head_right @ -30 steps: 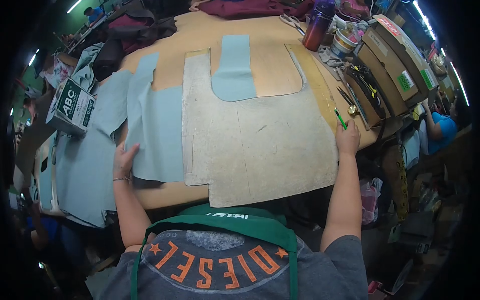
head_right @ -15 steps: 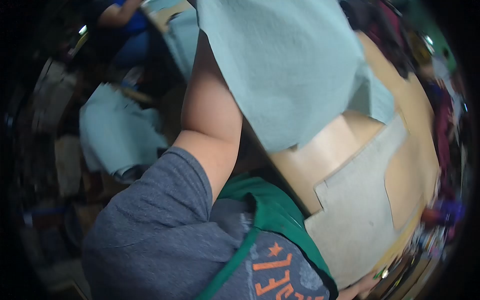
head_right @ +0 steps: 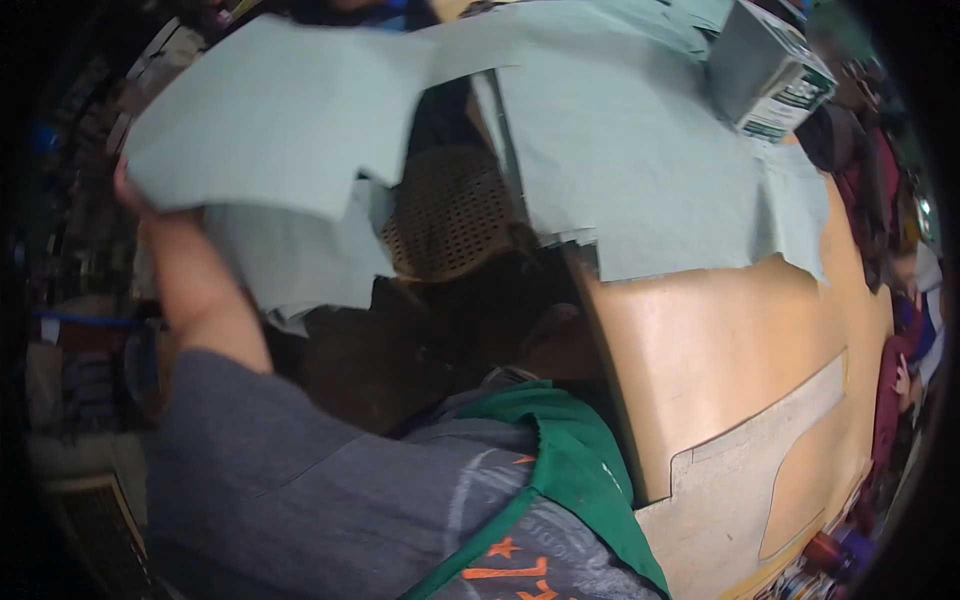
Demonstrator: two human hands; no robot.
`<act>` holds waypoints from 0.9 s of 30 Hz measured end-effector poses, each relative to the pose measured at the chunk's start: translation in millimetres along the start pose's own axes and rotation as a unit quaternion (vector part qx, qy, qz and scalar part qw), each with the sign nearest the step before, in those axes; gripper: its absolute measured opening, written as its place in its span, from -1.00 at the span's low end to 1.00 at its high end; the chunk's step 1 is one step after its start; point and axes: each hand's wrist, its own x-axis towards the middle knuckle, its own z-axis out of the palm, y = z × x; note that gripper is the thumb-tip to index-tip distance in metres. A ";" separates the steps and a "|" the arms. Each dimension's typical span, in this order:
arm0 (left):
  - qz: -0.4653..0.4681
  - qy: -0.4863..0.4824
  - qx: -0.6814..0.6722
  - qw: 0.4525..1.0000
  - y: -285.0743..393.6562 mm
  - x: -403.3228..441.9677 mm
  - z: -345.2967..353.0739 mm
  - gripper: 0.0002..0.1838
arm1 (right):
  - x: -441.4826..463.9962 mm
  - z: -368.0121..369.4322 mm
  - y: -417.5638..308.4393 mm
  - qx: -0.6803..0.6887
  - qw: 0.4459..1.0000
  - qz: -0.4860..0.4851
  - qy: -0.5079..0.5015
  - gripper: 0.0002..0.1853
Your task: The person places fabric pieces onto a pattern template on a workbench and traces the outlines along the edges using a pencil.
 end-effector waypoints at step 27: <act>0.452 -0.603 0.391 0.528 -203.2 -461.0 399.4 -0.59 | -40.3 7.7 1.7 -0.015 0.978 0.061 0.197 -0.70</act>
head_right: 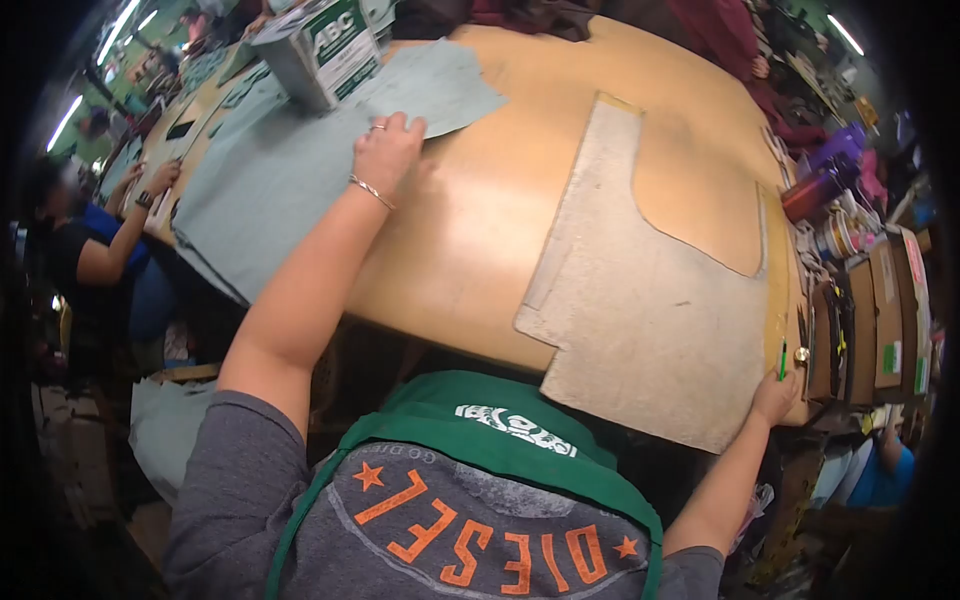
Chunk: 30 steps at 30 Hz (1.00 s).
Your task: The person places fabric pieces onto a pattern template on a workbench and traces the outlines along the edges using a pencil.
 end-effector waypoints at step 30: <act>0.046 0.360 -0.464 0.808 86.5 72.2 -143.2 -0.78 | -6.3 -6.5 -7.1 0.065 0.998 0.021 0.003 -0.76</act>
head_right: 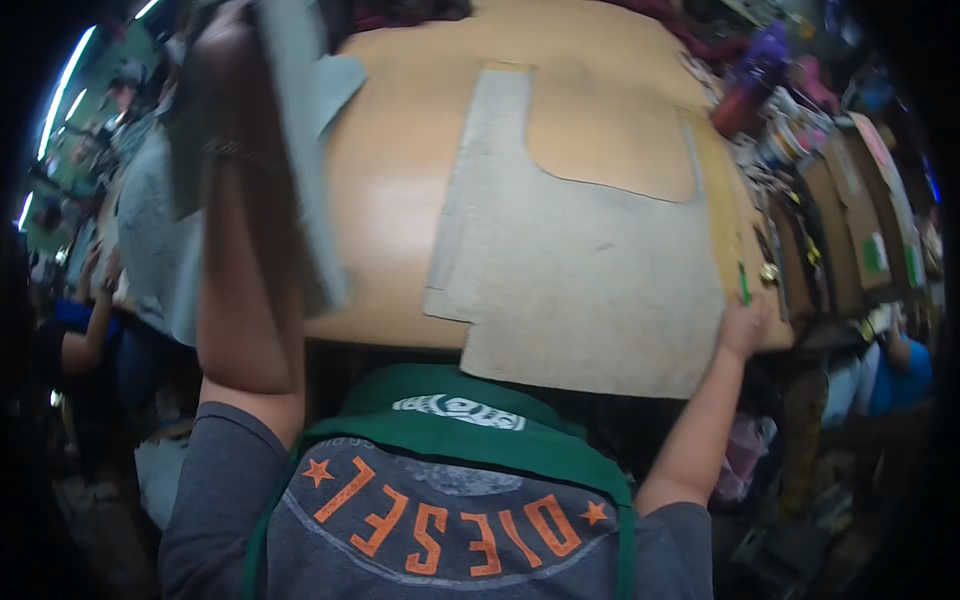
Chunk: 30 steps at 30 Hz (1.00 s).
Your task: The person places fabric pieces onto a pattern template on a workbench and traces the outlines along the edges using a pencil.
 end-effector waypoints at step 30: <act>-0.633 -0.432 -0.418 0.487 71.2 -165.4 71.1 -0.54 | -74.4 -101.8 -180.7 0.431 0.846 -0.300 -0.089 -0.75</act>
